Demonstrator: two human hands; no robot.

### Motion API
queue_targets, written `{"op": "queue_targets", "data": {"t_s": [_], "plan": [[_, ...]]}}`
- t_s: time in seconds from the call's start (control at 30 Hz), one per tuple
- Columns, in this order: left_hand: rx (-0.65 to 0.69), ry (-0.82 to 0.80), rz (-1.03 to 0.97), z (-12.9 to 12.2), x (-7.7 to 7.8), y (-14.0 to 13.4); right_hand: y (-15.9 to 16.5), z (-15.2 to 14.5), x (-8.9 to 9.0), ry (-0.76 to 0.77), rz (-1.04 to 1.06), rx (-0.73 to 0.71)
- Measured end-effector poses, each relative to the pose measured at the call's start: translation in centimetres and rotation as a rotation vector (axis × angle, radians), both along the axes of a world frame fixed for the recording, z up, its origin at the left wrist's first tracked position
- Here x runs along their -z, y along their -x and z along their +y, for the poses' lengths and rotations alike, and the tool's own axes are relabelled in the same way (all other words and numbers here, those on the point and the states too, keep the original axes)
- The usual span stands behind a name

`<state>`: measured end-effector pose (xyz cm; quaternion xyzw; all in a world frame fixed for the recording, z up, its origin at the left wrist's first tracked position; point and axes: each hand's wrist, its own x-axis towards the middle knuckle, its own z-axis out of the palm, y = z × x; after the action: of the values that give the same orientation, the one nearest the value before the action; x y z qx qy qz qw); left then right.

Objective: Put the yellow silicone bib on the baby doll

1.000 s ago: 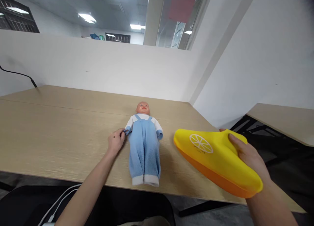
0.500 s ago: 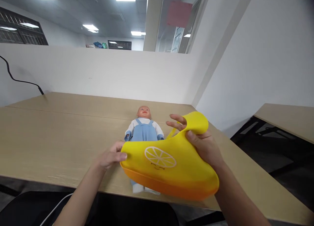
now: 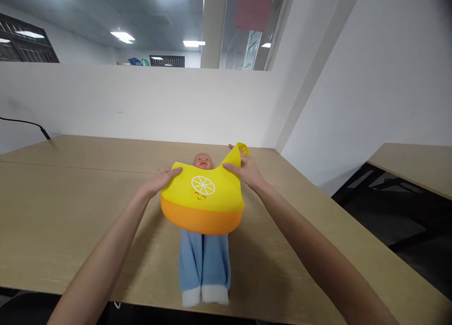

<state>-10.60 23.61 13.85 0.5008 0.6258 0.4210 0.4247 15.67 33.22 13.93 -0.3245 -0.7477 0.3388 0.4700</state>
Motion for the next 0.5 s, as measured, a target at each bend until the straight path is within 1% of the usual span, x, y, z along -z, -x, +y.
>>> {"op": "queue_targets", "data": {"t_s": [0.07,0.1,0.2,0.3,0.4,0.5], "plan": [[-0.051,-0.006,0.101,2.3,1.2,0.3,0.8,2.9,1.7,0.082,-0.041,0.014],[-0.066,-0.012,0.115,3.5,2.1,0.5,1.2,4.2,2.6,0.137,-0.049,0.009],[-0.082,-0.018,-0.007,6.4,4.8,1.2,2.6,7.5,5.3,0.241,-0.082,0.009],[-0.07,0.009,-0.132,8.2,6.7,1.7,3.6,9.8,7.5,0.355,-0.115,0.007],[-0.071,0.044,-0.171,9.1,7.7,2.0,4.1,11.4,9.3,0.48,-0.109,-0.003],[-0.049,0.064,-0.172,9.9,7.8,2.1,4.2,12.6,10.9,0.575,-0.078,-0.05]]}}
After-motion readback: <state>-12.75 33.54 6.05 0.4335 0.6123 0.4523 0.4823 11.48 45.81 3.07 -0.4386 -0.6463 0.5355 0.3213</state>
